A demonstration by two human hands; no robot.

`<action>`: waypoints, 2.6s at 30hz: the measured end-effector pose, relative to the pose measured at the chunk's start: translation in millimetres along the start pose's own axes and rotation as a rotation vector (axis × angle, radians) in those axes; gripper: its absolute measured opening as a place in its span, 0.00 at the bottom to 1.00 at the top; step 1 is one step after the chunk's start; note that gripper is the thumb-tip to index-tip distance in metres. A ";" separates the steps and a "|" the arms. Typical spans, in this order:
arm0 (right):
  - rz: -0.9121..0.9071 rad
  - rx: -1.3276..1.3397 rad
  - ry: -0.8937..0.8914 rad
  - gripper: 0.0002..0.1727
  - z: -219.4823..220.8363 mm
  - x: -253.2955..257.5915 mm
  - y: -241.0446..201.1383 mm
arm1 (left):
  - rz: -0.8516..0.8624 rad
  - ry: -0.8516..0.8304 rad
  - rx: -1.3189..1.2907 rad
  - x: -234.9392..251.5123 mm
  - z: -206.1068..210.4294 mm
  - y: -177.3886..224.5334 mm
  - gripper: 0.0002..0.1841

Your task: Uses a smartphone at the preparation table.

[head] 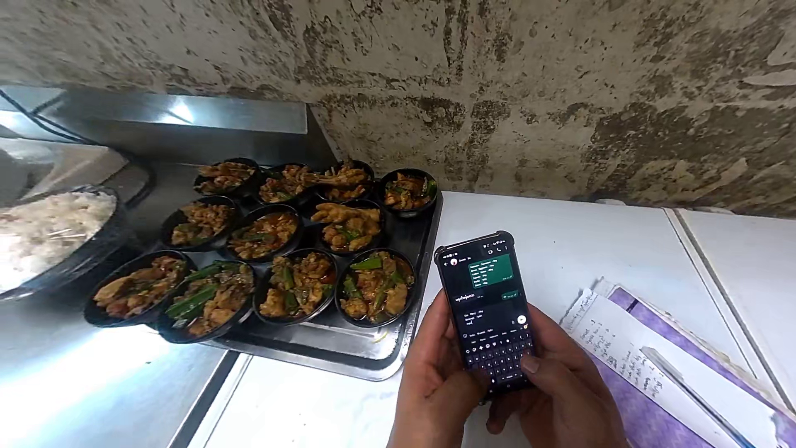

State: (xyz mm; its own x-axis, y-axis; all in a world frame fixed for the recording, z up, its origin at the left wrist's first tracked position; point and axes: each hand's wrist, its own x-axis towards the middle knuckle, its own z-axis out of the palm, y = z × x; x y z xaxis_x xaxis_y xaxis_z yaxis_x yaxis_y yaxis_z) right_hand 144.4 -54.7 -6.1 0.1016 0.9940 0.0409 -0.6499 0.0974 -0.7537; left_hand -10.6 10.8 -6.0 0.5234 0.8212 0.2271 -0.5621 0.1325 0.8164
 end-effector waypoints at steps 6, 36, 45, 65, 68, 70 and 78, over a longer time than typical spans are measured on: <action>-0.024 -0.061 -0.031 0.32 -0.4 -1.2 1.3 | 0.061 0.082 0.062 0.1 6.4 -3.4 0.41; -0.019 -0.164 0.032 0.37 0.6 -0.2 -3.1 | -0.036 -0.035 0.113 0.4 1.0 2.6 0.53; -0.051 -0.242 0.116 0.33 4.5 0.4 -1.0 | 0.009 -0.085 0.104 1.0 -1.2 -1.2 0.54; -0.008 -0.303 0.082 0.39 6.8 -0.1 -1.8 | 0.004 0.038 0.090 0.9 5.7 1.4 0.44; -0.013 -0.257 0.034 0.40 4.0 -0.8 -1.9 | 0.002 0.049 0.092 1.0 5.6 1.1 0.43; -0.023 -0.236 0.001 0.41 1.7 -0.5 -1.7 | -0.008 0.008 0.048 0.7 2.7 1.9 0.46; -0.023 -0.242 0.018 0.41 0.1 -0.2 -2.7 | -0.045 -0.126 0.020 1.8 -6.6 1.0 0.61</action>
State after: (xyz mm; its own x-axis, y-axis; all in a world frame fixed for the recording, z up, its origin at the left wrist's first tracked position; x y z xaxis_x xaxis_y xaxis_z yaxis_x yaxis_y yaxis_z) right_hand 146.1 -55.2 -4.1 0.1289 0.9904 0.0499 -0.4482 0.1031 -0.8880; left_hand -14.4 16.1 -8.2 0.6251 0.7381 0.2539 -0.5237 0.1553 0.8377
